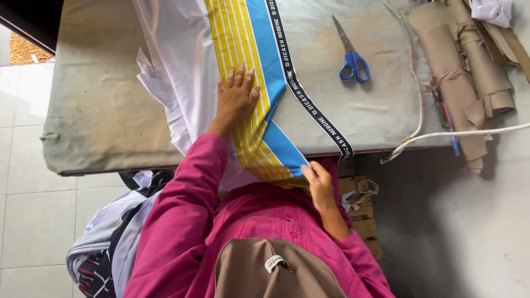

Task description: Cutting a long strip of patterned fabric with scissors along a printed line on a padded work surface.

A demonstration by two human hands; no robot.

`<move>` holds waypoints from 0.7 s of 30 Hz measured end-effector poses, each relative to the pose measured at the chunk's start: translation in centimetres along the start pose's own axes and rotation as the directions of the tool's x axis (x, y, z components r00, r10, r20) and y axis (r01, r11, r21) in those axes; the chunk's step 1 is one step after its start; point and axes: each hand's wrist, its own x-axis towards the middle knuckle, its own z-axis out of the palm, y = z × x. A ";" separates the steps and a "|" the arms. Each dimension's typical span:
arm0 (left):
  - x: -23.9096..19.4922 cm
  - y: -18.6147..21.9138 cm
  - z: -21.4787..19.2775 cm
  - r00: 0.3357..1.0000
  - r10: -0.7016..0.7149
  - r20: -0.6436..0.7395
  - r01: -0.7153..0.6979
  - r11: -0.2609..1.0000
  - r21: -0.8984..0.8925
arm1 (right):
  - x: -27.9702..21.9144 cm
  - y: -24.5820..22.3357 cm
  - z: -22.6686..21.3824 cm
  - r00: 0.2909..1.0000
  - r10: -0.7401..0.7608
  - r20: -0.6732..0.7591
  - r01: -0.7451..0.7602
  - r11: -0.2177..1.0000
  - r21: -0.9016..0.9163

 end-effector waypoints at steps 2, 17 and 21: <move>-0.6 0.5 -0.3 0.998 0.000 -0.057 0.000 1.000 0.003 | -1.5 -2.4 -3.3 0.999 -0.037 0.033 0.039 0.997 -0.074; -1.0 2.3 -2.0 0.990 -0.086 0.109 0.075 0.992 0.104 | -0.7 -0.8 -10.2 0.766 0.334 0.549 0.025 0.838 -0.544; -0.7 1.7 -1.0 0.995 -0.075 0.070 0.062 0.984 0.169 | 2.3 2.5 -8.0 0.944 0.149 0.296 -0.084 0.972 -0.221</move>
